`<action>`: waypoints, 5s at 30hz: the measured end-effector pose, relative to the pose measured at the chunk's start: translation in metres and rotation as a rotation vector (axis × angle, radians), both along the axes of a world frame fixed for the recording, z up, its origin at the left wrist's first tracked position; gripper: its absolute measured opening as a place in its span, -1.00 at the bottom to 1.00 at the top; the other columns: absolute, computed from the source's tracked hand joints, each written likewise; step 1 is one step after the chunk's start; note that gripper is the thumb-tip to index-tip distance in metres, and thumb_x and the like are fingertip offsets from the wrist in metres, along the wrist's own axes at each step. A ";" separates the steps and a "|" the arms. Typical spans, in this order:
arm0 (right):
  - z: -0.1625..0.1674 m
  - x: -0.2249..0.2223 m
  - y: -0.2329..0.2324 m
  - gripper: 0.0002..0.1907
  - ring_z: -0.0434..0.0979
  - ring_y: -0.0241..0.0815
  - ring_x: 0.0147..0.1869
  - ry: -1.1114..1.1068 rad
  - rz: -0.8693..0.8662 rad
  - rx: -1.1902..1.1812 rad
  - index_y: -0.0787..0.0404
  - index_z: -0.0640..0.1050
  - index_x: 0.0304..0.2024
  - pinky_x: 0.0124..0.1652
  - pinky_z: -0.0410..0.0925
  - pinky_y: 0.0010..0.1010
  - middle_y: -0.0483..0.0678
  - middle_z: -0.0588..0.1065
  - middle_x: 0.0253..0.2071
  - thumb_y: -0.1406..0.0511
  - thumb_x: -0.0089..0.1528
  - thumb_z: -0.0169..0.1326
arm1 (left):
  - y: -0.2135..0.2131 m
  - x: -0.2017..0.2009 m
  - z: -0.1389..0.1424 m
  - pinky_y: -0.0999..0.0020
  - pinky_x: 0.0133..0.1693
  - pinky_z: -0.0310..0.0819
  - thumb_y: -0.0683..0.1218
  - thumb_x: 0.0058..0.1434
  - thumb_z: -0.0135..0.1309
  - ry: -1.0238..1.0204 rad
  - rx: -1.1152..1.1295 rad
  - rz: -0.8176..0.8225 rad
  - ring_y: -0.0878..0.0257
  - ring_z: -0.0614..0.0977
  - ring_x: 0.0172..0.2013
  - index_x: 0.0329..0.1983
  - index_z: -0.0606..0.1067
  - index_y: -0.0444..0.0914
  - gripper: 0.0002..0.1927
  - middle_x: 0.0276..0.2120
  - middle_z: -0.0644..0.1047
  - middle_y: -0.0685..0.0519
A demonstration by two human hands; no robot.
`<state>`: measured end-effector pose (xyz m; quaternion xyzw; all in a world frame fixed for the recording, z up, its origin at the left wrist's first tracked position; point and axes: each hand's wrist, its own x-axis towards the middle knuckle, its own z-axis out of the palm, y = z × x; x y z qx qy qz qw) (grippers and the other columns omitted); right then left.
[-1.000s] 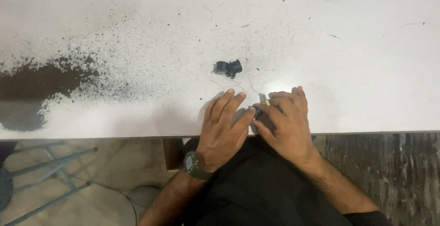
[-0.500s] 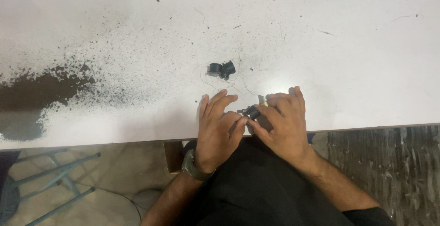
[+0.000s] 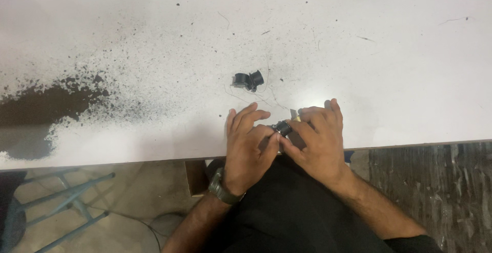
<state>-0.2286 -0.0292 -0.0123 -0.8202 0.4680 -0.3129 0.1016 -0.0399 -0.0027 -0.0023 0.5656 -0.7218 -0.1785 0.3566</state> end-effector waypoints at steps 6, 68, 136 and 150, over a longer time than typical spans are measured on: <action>0.002 0.000 0.000 -0.58 0.37 0.01 0.15 -0.034 -0.009 0.005 0.20 0.61 -0.13 0.38 0.02 0.32 -0.01 0.41 -0.08 0.17 0.04 0.43 | 0.009 0.029 0.017 -0.26 0.38 0.03 -0.16 0.05 0.26 -0.156 0.026 0.014 0.03 0.45 0.28 -0.44 0.47 -0.18 -0.84 -0.06 0.53 0.04; -0.034 -0.005 0.023 -0.73 0.56 -0.03 0.16 -0.238 0.097 -0.055 0.19 0.52 -0.16 0.48 -0.02 0.22 -0.05 0.54 -0.23 0.45 0.11 0.28 | 0.007 0.001 -0.022 -0.12 0.35 0.21 -0.13 0.24 0.35 -0.141 -0.351 -0.057 0.04 0.45 0.29 -0.06 0.58 -0.15 -0.76 0.22 0.45 0.01; -0.008 -0.016 0.000 -0.63 0.36 0.02 0.26 -0.019 0.048 0.021 0.18 0.66 -0.14 0.45 -0.16 0.37 -0.05 0.44 -0.12 0.20 0.05 0.44 | -0.003 0.003 -0.002 0.06 0.20 0.45 -0.28 0.09 0.27 -0.060 -0.165 -0.082 0.02 0.48 0.26 -0.26 0.51 -0.23 -0.80 0.04 0.47 0.03; -0.002 -0.016 0.001 -0.59 0.34 0.05 0.29 0.009 0.098 0.060 0.17 0.64 -0.08 0.43 -0.16 0.41 -0.03 0.45 -0.08 0.20 0.06 0.41 | -0.011 -0.002 0.015 0.24 -0.18 0.57 -0.25 0.14 0.23 0.153 0.116 -0.084 0.12 0.62 -0.16 -0.28 0.47 -0.26 -0.84 0.01 0.53 -0.01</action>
